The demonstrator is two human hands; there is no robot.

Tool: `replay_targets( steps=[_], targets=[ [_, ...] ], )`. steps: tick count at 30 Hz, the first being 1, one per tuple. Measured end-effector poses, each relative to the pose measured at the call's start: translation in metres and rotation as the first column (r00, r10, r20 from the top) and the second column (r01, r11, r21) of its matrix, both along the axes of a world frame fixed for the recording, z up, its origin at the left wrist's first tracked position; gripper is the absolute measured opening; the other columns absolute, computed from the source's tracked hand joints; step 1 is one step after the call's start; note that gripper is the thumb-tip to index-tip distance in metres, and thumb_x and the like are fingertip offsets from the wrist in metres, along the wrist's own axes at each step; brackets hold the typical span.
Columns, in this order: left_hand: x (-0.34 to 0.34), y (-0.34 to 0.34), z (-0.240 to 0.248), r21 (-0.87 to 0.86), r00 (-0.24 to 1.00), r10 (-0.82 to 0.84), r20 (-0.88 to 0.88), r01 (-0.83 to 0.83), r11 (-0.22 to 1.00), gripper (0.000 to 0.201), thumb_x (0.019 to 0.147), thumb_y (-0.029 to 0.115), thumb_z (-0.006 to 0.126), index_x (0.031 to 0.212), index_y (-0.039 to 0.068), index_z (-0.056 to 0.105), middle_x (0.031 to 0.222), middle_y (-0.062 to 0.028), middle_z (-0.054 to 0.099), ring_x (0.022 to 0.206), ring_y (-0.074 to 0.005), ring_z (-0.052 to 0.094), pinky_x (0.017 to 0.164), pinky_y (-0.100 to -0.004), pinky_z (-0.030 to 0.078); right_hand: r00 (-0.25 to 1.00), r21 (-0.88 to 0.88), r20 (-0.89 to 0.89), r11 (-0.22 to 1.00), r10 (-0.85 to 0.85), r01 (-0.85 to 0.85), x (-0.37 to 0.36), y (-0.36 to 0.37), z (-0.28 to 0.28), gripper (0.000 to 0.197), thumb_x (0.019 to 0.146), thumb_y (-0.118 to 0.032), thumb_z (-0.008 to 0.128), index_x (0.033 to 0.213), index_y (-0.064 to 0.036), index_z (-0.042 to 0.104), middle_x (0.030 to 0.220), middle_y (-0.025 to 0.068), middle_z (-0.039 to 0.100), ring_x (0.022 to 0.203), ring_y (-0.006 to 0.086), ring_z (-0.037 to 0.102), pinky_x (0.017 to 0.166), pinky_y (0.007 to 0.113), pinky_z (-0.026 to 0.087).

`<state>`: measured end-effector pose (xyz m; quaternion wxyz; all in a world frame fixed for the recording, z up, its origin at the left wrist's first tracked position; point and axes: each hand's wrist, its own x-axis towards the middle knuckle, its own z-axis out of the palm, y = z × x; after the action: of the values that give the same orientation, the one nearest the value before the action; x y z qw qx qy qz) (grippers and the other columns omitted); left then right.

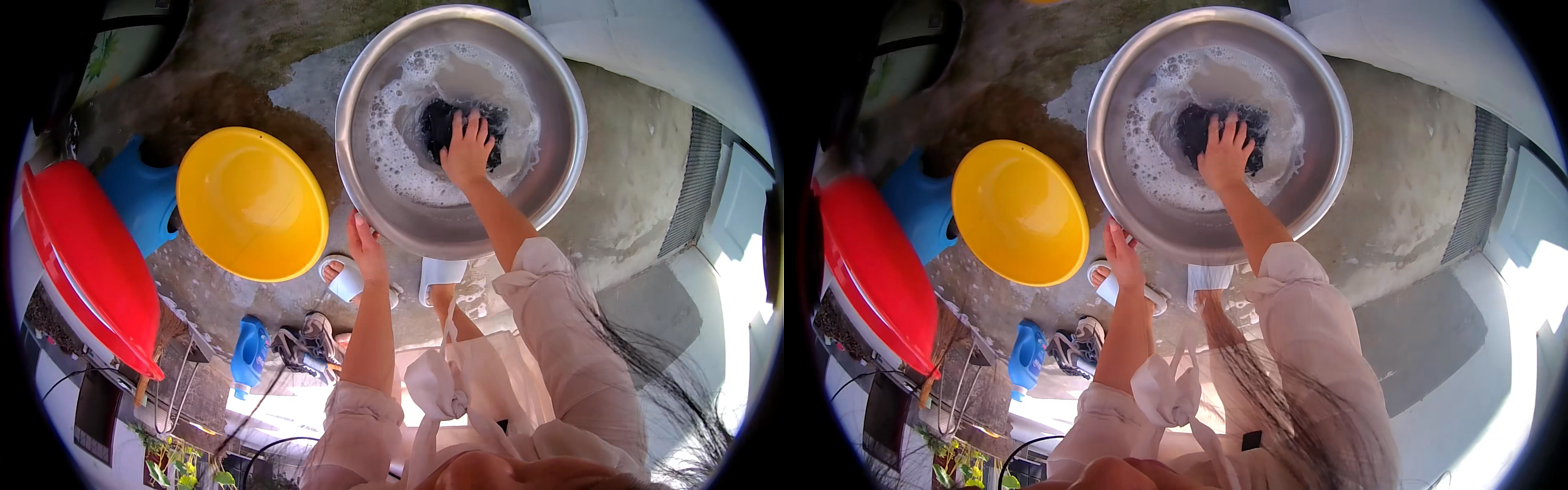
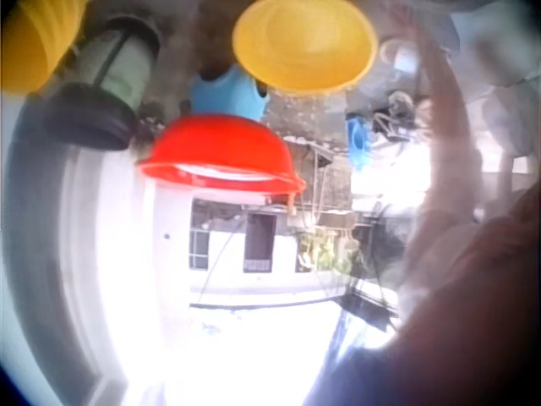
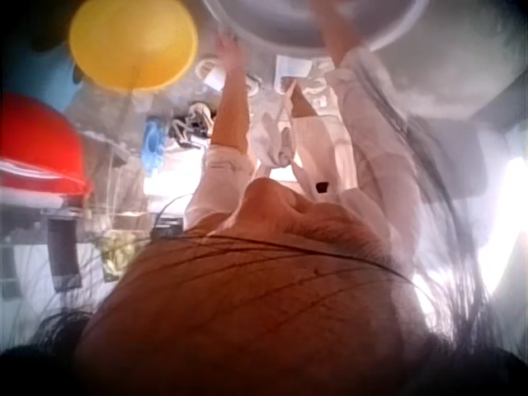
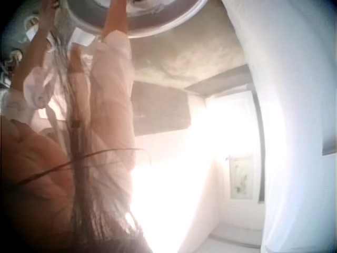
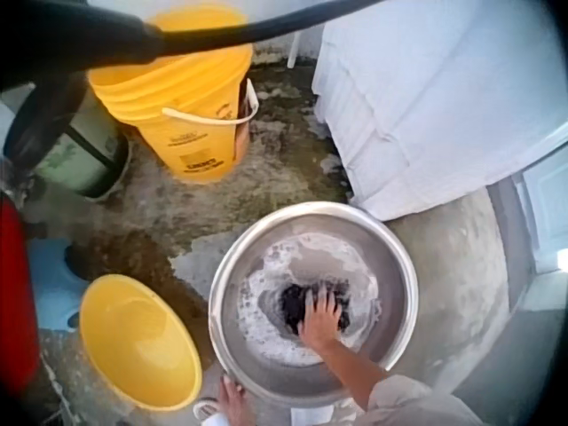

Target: The person organizes several basins, rinses a black cloth, and then washes several pairs of shoes and slippers using a hose and water in a bucket before placing them aside.

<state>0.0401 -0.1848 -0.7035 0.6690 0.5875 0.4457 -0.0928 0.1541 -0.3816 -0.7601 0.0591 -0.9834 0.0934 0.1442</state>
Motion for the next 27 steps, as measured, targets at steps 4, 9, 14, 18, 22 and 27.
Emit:
replay_targets(
  steps=[4, 9, 14, 18, 22, 27],
  targets=[
    [0.083, 0.001, -0.006, 0.302, 0.964, -0.162, 0.211, 0.093, 0.949, 0.036, 0.091, 0.024, 0.046, 0.117, -0.002, 0.049, 0.102, -0.0082, 0.056, 0.085, -0.0136, 0.052, 0.077, -0.0255, 0.041, 0.918, 0.118, -0.096, 0.920, 0.385, -0.374, 0.032, -0.023, -0.001, 0.054, 0.069, -0.025, 0.067, 0.118, -0.0183, 0.046, 0.136, 0.0069, 0.027, 0.124, 0.0326, 0.025, 0.088, 0.055, 0.033],
    [0.116, 0.013, -0.020, 0.343, 0.941, -0.275, 0.196, 0.197, 0.919, 0.028, 0.090, 0.021, 0.049, 0.104, -0.002, 0.057, 0.085, -0.0062, 0.058, 0.075, -0.0131, 0.050, 0.070, -0.0247, 0.041, 0.700, 0.788, 0.067, 0.468, -0.711, 0.400, 0.090, 0.007, -0.015, 0.028, 0.075, -0.011, 0.055, 0.102, -0.0019, 0.052, 0.093, 0.0165, 0.057, 0.088, 0.0331, 0.055, 0.083, 0.035, 0.041],
    [0.118, 0.010, -0.022, 0.421, 0.928, -0.334, 0.167, 0.239, 0.875, 0.026, 0.091, 0.021, 0.048, 0.103, -0.001, 0.056, 0.081, -0.0077, 0.057, 0.070, -0.0137, 0.050, 0.067, -0.0261, 0.041, 0.629, 0.938, 0.212, 0.337, -0.748, 0.084, 0.141, 0.072, 0.034, 0.035, 0.075, -0.015, 0.062, 0.107, -0.0050, 0.050, 0.123, 0.0218, 0.030, 0.112, 0.0348, 0.036, 0.095, 0.036, 0.030],
    [0.117, 0.013, -0.019, 0.454, 0.900, -0.397, 0.178, 0.282, 0.845, 0.028, 0.091, 0.022, 0.046, 0.108, 0.001, 0.052, 0.080, -0.0095, 0.058, 0.070, -0.0153, 0.051, 0.066, -0.0291, 0.043, 0.882, 0.691, 0.387, 0.718, -0.270, -0.084, 0.085, 0.129, 0.045, 0.053, 0.062, -0.008, 0.070, 0.111, -0.0145, 0.052, 0.122, 0.0241, 0.027, 0.106, 0.0440, 0.034, 0.097, 0.045, 0.028],
    [0.124, 0.008, -0.012, 0.651, 0.847, -0.532, 0.000, 0.404, 0.643, 0.023, 0.089, 0.022, 0.051, 0.094, 0.000, 0.047, 0.076, -0.0208, 0.058, 0.068, -0.0380, 0.056, 0.060, -0.0403, 0.044, 0.915, 0.606, 0.401, 0.740, 0.033, -0.292, 0.076, 0.107, 0.033, 0.059, 0.058, -0.001, 0.067, 0.113, -0.0193, 0.054, 0.116, 0.0187, 0.036, 0.105, 0.0392, 0.038, 0.089, 0.043, 0.039],
    [0.124, 0.009, -0.012, 0.637, 0.833, -0.553, 0.033, 0.409, 0.654, 0.025, 0.085, 0.021, 0.055, 0.085, 0.000, 0.043, 0.073, -0.0253, 0.056, 0.070, -0.0438, 0.054, 0.057, -0.0451, 0.042, 0.813, 0.412, 0.570, 0.898, -0.122, -0.154, 0.177, 0.044, 0.044, 0.044, 0.063, -0.008, 0.068, 0.105, -0.0176, 0.059, 0.104, 0.0162, 0.044, 0.094, 0.0343, 0.048, 0.080, 0.039, 0.044]
  ],
)
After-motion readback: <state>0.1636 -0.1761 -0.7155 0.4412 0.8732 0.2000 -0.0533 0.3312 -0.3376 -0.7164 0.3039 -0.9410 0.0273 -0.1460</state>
